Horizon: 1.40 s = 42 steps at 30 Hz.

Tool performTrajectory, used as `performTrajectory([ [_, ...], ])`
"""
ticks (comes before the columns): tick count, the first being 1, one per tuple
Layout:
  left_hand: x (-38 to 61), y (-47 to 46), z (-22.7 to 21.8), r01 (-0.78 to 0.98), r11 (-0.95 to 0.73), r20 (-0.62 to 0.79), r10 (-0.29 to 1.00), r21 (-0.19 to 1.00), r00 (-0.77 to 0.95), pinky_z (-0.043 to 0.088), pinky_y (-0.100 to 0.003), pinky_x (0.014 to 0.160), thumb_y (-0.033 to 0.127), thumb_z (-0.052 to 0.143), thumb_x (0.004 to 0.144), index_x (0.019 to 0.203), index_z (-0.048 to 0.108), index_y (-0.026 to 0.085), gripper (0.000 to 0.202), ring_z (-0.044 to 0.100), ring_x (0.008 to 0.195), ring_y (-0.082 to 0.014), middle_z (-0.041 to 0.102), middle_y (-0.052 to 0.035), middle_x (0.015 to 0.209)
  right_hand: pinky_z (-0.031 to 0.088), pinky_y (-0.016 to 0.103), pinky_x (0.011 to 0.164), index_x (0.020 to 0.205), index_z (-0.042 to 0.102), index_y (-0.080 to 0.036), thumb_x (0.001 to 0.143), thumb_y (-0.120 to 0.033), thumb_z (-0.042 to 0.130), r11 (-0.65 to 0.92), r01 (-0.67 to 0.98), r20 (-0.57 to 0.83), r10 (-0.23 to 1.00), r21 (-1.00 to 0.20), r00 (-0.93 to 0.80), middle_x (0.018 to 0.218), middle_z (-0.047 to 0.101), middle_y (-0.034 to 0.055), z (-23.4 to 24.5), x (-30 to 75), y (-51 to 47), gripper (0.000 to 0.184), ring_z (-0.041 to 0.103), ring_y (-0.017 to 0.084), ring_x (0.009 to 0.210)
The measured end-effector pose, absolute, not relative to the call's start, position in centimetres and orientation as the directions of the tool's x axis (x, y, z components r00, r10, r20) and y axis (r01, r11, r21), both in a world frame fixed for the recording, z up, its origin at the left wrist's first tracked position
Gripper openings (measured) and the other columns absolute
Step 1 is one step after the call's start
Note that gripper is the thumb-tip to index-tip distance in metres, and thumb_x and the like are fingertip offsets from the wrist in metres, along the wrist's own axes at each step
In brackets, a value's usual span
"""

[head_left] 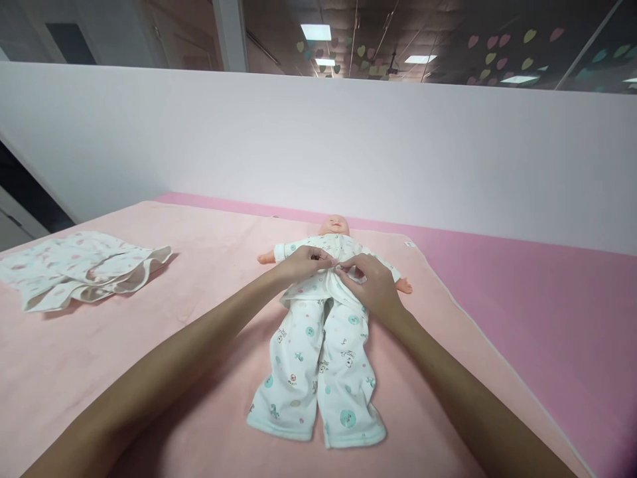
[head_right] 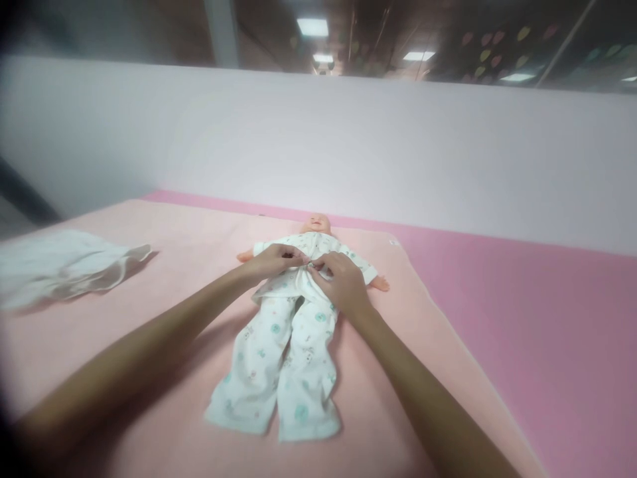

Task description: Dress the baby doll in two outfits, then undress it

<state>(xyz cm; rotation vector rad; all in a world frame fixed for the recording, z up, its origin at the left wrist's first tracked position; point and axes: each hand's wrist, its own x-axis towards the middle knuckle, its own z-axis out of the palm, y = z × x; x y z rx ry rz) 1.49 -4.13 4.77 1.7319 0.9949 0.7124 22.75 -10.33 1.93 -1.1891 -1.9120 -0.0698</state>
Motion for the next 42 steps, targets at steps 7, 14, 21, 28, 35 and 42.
performTrajectory([
  [7, 1.5, -4.3, 4.5, 0.384, -0.350, 0.129, 0.859, 0.854, 0.496, 0.038, -0.028, 0.063, 0.050, 0.068, 0.090, 0.087, 0.067, 0.019, 0.031, 0.052, 0.071, -0.0148, 0.059, -0.0003, 0.080, 0.052, 0.036, 0.075, 0.103, 0.071, -0.027, 0.096, -0.039, 0.070, 0.524, 0.674, 0.593, 0.790, -0.521, -0.155, 0.093, 0.075, 0.0029, 2.8, 22.7, -10.7, 0.014, 0.062, 0.020, 0.076],
  [14, 1.7, -4.5, 4.0, 0.371, -0.418, 0.220, 0.855, 0.830, 0.470, 0.049, -0.029, 0.071, 0.037, 0.069, 0.087, 0.115, 0.062, 0.021, 0.033, 0.062, 0.082, -0.0166, 0.066, -0.0022, 0.097, 0.055, 0.033, 0.071, 0.106, 0.069, -0.025, 0.096, -0.037, 0.065, 0.380, 0.613, 0.450, 0.892, -0.692, -0.045, 0.117, 0.074, 0.0056, 5.5, 23.9, -8.4, 0.016, 0.066, 0.018, 0.084],
  [21, 3.2, -1.2, 5.8, 0.487, -0.412, 0.201, 0.881, 0.770, 0.427, 0.048, -0.029, 0.074, 0.039, 0.063, 0.092, 0.109, 0.071, 0.022, 0.024, 0.066, 0.088, -0.0188, 0.071, -0.0042, 0.103, 0.056, 0.029, 0.073, 0.107, 0.074, -0.025, 0.090, -0.035, 0.070, 0.228, 0.581, 0.262, 0.965, -0.781, -0.027, 0.106, 0.077, 0.0046, 5.6, 24.6, -4.8, 0.020, 0.069, 0.018, 0.085],
  [28, 3.3, -0.1, 5.5, 0.363, -0.339, 0.155, 0.879, 0.868, 0.450, 0.043, -0.025, 0.066, 0.044, 0.073, 0.085, 0.102, 0.074, 0.020, 0.030, 0.056, 0.073, -0.0132, 0.063, -0.0002, 0.086, 0.058, 0.033, 0.074, 0.100, 0.080, -0.025, 0.087, -0.044, 0.076, 0.245, 0.543, 0.251, 0.966, -0.803, -0.064, 0.093, 0.079, 0.0052, 5.2, 25.3, -5.3, 0.023, 0.072, 0.022, 0.086],
  [35, 3.0, -0.5, 6.0, 0.340, -0.311, 0.134, 0.880, 0.888, 0.456, 0.041, -0.025, 0.068, 0.040, 0.075, 0.080, 0.093, 0.078, 0.018, 0.025, 0.056, 0.075, -0.0134, 0.064, -0.0012, 0.085, 0.058, 0.032, 0.072, 0.099, 0.079, -0.026, 0.088, -0.047, 0.076, 0.342, 0.540, 0.339, 0.934, -0.769, -0.108, 0.104, 0.079, 0.0056, 4.8, 25.4, -5.0, 0.024, 0.070, 0.021, 0.086],
  [42, 2.9, -0.4, 6.1, 0.409, -0.261, 0.056, 0.892, 0.874, 0.449, 0.037, -0.028, 0.063, 0.044, 0.077, 0.078, 0.085, 0.077, 0.017, 0.028, 0.053, 0.070, -0.0148, 0.065, -0.0020, 0.078, 0.056, 0.034, 0.076, 0.099, 0.080, -0.027, 0.087, -0.047, 0.077, 0.322, 0.575, 0.337, 0.938, -0.752, -0.085, 0.105, 0.079, 0.0045, 4.8, 25.2, -5.1, 0.024, 0.069, 0.021, 0.087],
])
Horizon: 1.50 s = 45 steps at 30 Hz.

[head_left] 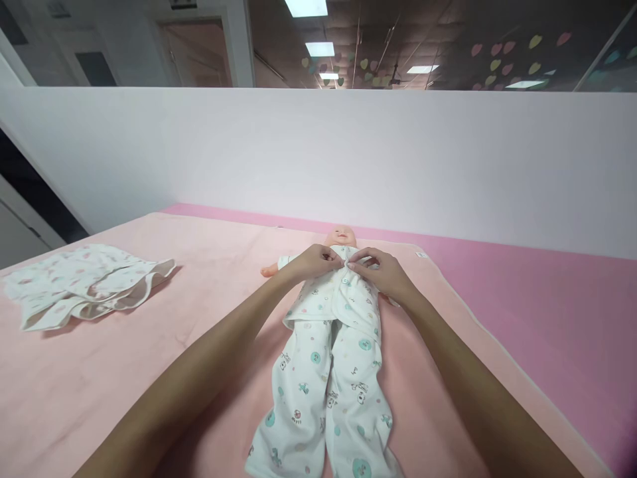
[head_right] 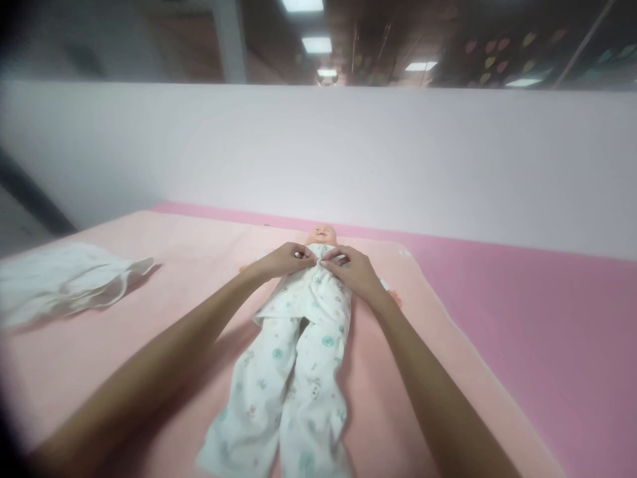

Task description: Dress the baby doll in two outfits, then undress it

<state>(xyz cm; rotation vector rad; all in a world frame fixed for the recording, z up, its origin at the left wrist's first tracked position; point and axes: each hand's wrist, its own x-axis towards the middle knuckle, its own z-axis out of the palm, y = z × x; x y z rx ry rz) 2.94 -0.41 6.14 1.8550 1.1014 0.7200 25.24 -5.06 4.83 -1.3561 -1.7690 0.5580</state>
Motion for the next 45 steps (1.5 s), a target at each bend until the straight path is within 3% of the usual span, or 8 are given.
performTrajectory([
  [10, 3.4, 0.2, 5.5, 0.312, -0.092, -0.059, 0.894, 0.946, 0.444, 0.025, -0.029, 0.056, 0.046, 0.080, 0.075, 0.072, 0.064, 0.019, 0.031, 0.034, 0.055, -0.0107, 0.041, 0.0047, 0.059, 0.057, 0.037, 0.076, 0.102, 0.081, -0.025, 0.086, -0.048, 0.078, 0.395, 0.545, 0.455, 0.890, -0.739, -0.028, 0.106, 0.081, 0.0058, 4.1, 24.7, -4.8, 0.028, 0.069, 0.021, 0.083],
  [21, 3.3, -0.6, 6.1, 0.365, -0.109, -0.055, 0.910, 0.924, 0.411, 0.034, -0.028, 0.060, 0.053, 0.080, 0.076, 0.080, 0.074, 0.018, 0.036, 0.047, 0.064, -0.0147, 0.055, 0.0008, 0.065, 0.059, 0.035, 0.072, 0.090, 0.083, -0.025, 0.084, -0.029, 0.077, 0.476, 0.637, 0.570, 0.819, -0.606, -0.069, 0.088, 0.073, 0.0037, 4.2, 23.6, -4.9, 0.010, 0.068, 0.019, 0.076],
  [26, 3.8, -0.7, 5.8, 0.360, -0.191, 0.028, 0.911, 0.913, 0.412, 0.038, -0.027, 0.063, 0.047, 0.080, 0.076, 0.077, 0.076, 0.018, 0.029, 0.052, 0.071, -0.0157, 0.061, -0.0006, 0.071, 0.057, 0.035, 0.070, 0.090, 0.081, -0.025, 0.085, -0.032, 0.075, 0.474, 0.643, 0.570, 0.819, -0.601, -0.070, 0.088, 0.073, 0.0039, 3.8, 23.6, -5.0, 0.010, 0.067, 0.020, 0.076],
  [32, 4.1, -0.6, 5.3, 0.303, -0.149, 0.026, 0.927, 0.941, 0.375, 0.042, -0.028, 0.067, 0.040, 0.075, 0.079, 0.077, 0.075, 0.017, 0.023, 0.057, 0.076, -0.0169, 0.065, -0.0020, 0.076, 0.056, 0.036, 0.069, 0.092, 0.075, -0.025, 0.087, -0.040, 0.076, 0.457, 0.684, 0.578, 0.814, -0.569, -0.063, 0.093, 0.077, 0.0046, 3.9, 23.5, -5.1, 0.016, 0.067, 0.020, 0.075],
  [37, 4.0, 0.2, 4.9, 0.269, -0.070, -0.038, 0.925, 0.961, 0.378, 0.044, -0.030, 0.069, 0.040, 0.076, 0.077, 0.084, 0.075, 0.017, 0.024, 0.060, 0.076, -0.0181, 0.066, -0.0026, 0.077, 0.052, 0.035, 0.066, 0.090, 0.069, -0.025, 0.089, -0.037, 0.072, 0.440, 0.791, 0.614, 0.782, -0.425, -0.105, 0.088, 0.072, 0.0036, 3.9, 23.2, -5.4, 0.013, 0.064, 0.020, 0.071],
  [41, 3.8, 0.5, 4.9, 0.255, -0.060, -0.051, 0.912, 0.965, 0.407, 0.040, -0.029, 0.065, 0.042, 0.076, 0.079, 0.081, 0.069, 0.017, 0.026, 0.054, 0.069, -0.0159, 0.059, -0.0005, 0.071, 0.047, 0.034, 0.065, 0.091, 0.069, -0.025, 0.090, -0.032, 0.068, 0.422, 0.854, 0.650, 0.748, -0.306, -0.136, 0.086, 0.070, 0.0035, 3.7, 23.0, -5.5, 0.007, 0.062, 0.019, 0.070],
  [45, 3.9, -0.1, 5.0, 0.299, -0.128, -0.001, 0.919, 0.946, 0.395, 0.033, -0.028, 0.059, 0.044, 0.073, 0.083, 0.068, 0.054, 0.020, 0.035, 0.042, 0.061, -0.0127, 0.044, 0.0027, 0.063, 0.047, 0.034, 0.066, 0.092, 0.070, -0.025, 0.088, -0.030, 0.068, 0.419, 0.840, 0.665, 0.740, -0.346, -0.095, 0.080, 0.066, 0.0018, 3.5, 23.0, -5.3, 0.007, 0.060, 0.018, 0.066],
])
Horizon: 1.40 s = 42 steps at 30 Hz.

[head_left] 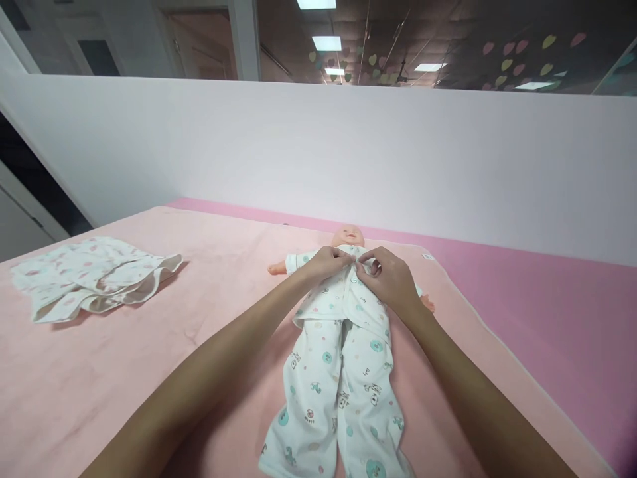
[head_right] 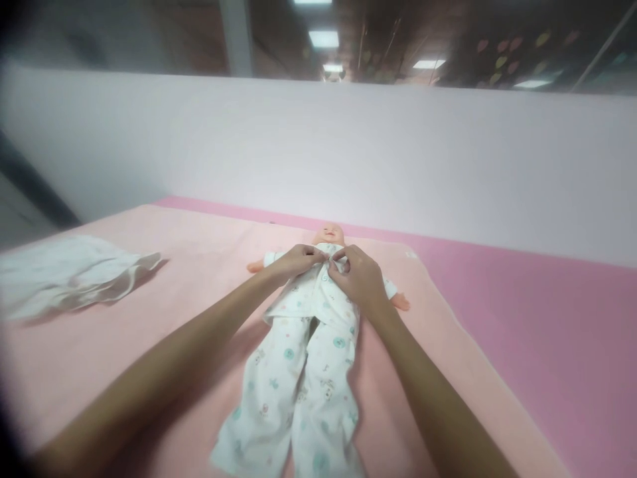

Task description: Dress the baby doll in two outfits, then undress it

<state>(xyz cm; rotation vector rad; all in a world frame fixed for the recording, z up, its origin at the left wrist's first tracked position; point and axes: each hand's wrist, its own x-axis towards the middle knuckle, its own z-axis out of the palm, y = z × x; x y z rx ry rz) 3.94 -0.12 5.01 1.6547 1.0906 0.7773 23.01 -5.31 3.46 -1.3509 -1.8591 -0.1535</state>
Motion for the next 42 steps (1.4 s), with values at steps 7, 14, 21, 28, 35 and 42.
performTrajectory([
  [7, 4.6, -0.9, 4.6, 0.331, -0.244, 0.131, 0.936, 0.912, 0.328, 0.039, -0.026, 0.064, 0.037, 0.071, 0.085, 0.088, 0.062, 0.019, 0.021, 0.054, 0.071, -0.0140, 0.056, 0.0014, 0.078, 0.051, 0.034, 0.069, 0.097, 0.070, -0.025, 0.088, -0.033, 0.070, 0.436, 0.776, 0.605, 0.791, -0.457, -0.088, 0.088, 0.070, 0.0024, 3.5, 23.7, -5.1, 0.012, 0.061, 0.019, 0.071],
  [14, 4.5, -0.1, 3.7, 0.338, -0.219, 0.106, 0.940, 0.915, 0.323, 0.042, -0.024, 0.063, 0.040, 0.073, 0.087, 0.113, 0.059, 0.022, 0.035, 0.057, 0.074, -0.0134, 0.058, 0.0025, 0.088, 0.054, 0.036, 0.082, 0.118, 0.068, -0.025, 0.094, -0.034, 0.064, 0.349, 0.680, 0.405, 0.910, -0.645, -0.083, 0.124, 0.074, 0.0067, 5.3, 25.3, -1.0, 0.025, 0.066, 0.021, 0.092],
  [21, 3.7, 1.2, 3.8, 0.334, -0.294, 0.175, 0.923, 0.896, 0.343, 0.048, -0.025, 0.070, 0.040, 0.062, 0.097, 0.131, 0.057, 0.025, 0.038, 0.061, 0.075, -0.0143, 0.066, -0.0004, 0.096, 0.050, 0.035, 0.080, 0.111, 0.075, -0.026, 0.094, -0.043, 0.066, 0.413, 0.638, 0.393, 0.901, -0.650, -0.183, 0.105, 0.077, 0.0033, 4.4, 26.3, 1.5, 0.025, 0.062, 0.021, 0.084],
  [28, 4.9, 4.7, 4.2, 0.377, -0.559, 0.386, 0.809, 0.739, 0.443, 0.050, -0.029, 0.087, 0.027, 0.066, 0.091, 0.111, 0.076, 0.024, 0.022, 0.068, 0.098, -0.0192, 0.076, -0.0037, 0.115, 0.051, 0.035, 0.081, 0.101, 0.072, -0.026, 0.092, -0.046, 0.071, 0.389, 0.516, 0.417, 0.907, -0.763, -0.067, 0.105, 0.076, 0.0034, 2.8, 26.1, 1.3, 0.022, 0.065, 0.021, 0.088],
  [35, 5.4, 4.2, 4.0, 0.310, -0.500, 0.355, 0.835, 0.809, 0.419, 0.051, -0.030, 0.087, 0.036, 0.068, 0.093, 0.099, 0.078, 0.020, 0.020, 0.070, 0.092, -0.0198, 0.081, -0.0047, 0.106, 0.052, 0.038, 0.087, 0.103, 0.072, -0.026, 0.091, -0.042, 0.072, 0.382, 0.462, 0.405, 0.913, -0.801, -0.052, 0.109, 0.076, 0.0039, 2.2, 26.2, 1.6, 0.020, 0.066, 0.022, 0.092],
  [42, 5.3, 4.4, 3.8, 0.236, -0.404, 0.302, 0.877, 0.884, 0.372, 0.052, -0.030, 0.085, 0.034, 0.074, 0.088, 0.104, 0.075, 0.018, 0.023, 0.070, 0.093, -0.0195, 0.079, -0.0082, 0.107, 0.052, 0.039, 0.090, 0.105, 0.075, -0.026, 0.088, -0.044, 0.075, 0.368, 0.428, 0.370, 0.925, -0.825, -0.083, 0.110, 0.077, 0.0045, 2.7, 26.6, 1.5, 0.024, 0.066, 0.023, 0.096],
])
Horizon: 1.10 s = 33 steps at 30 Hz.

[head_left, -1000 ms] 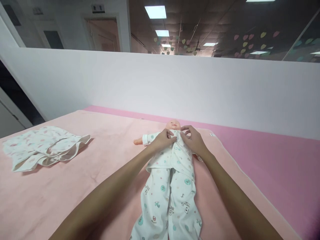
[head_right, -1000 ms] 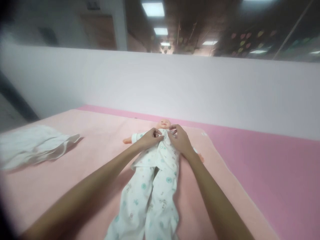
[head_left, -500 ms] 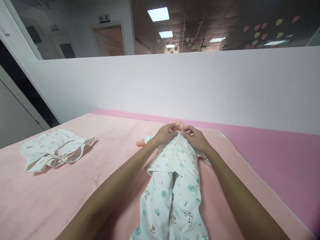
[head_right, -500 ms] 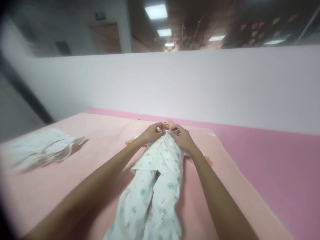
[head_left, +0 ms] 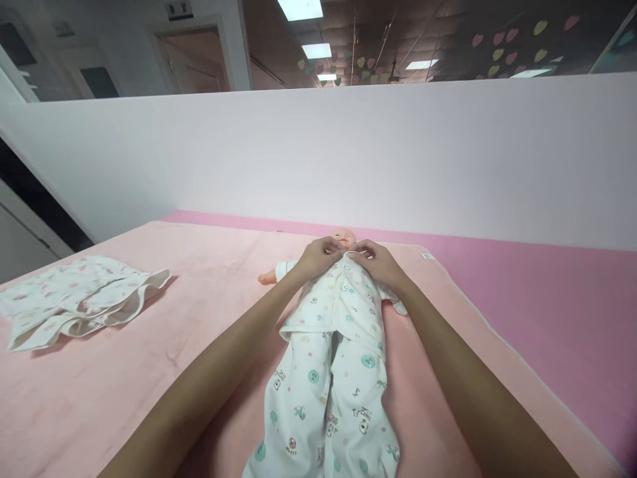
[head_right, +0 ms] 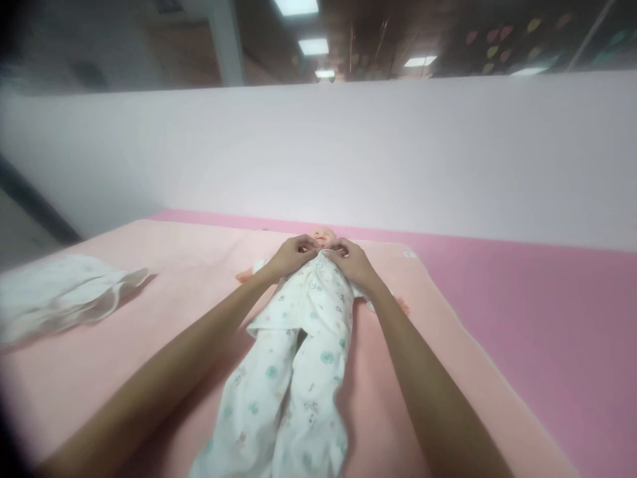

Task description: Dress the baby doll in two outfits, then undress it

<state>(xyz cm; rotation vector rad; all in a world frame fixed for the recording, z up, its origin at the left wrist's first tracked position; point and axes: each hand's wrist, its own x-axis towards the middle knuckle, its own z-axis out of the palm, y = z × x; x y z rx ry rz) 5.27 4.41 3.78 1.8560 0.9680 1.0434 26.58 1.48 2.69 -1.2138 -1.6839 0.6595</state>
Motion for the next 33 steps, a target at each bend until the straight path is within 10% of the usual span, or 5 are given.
performTrajectory([
  [11, 5.7, 4.6, 4.0, 0.119, -0.115, 0.073, 0.947, 0.986, 0.314, 0.056, -0.034, 0.085, 0.032, 0.081, 0.080, 0.100, 0.080, 0.016, 0.026, 0.074, 0.092, -0.0227, 0.081, -0.0097, 0.099, 0.052, 0.039, 0.088, 0.103, 0.075, -0.026, 0.089, -0.045, 0.074, 0.403, 0.429, 0.426, 0.904, -0.809, -0.046, 0.116, 0.077, 0.0042, 2.8, 25.6, 1.0, 0.024, 0.064, 0.022, 0.092],
  [33, 4.3, 4.5, 5.1, 0.089, -0.076, 0.026, 0.886, 0.993, 0.463, 0.057, -0.040, 0.094, 0.040, 0.097, 0.067, 0.108, 0.075, 0.018, 0.052, 0.075, 0.101, -0.0256, 0.080, -0.0119, 0.112, 0.051, 0.039, 0.083, 0.098, 0.081, -0.027, 0.092, -0.053, 0.071, 0.426, 0.535, 0.477, 0.878, -0.729, -0.049, 0.099, 0.079, 0.0042, 2.5, 25.6, 1.1, 0.028, 0.063, 0.022, 0.084],
])
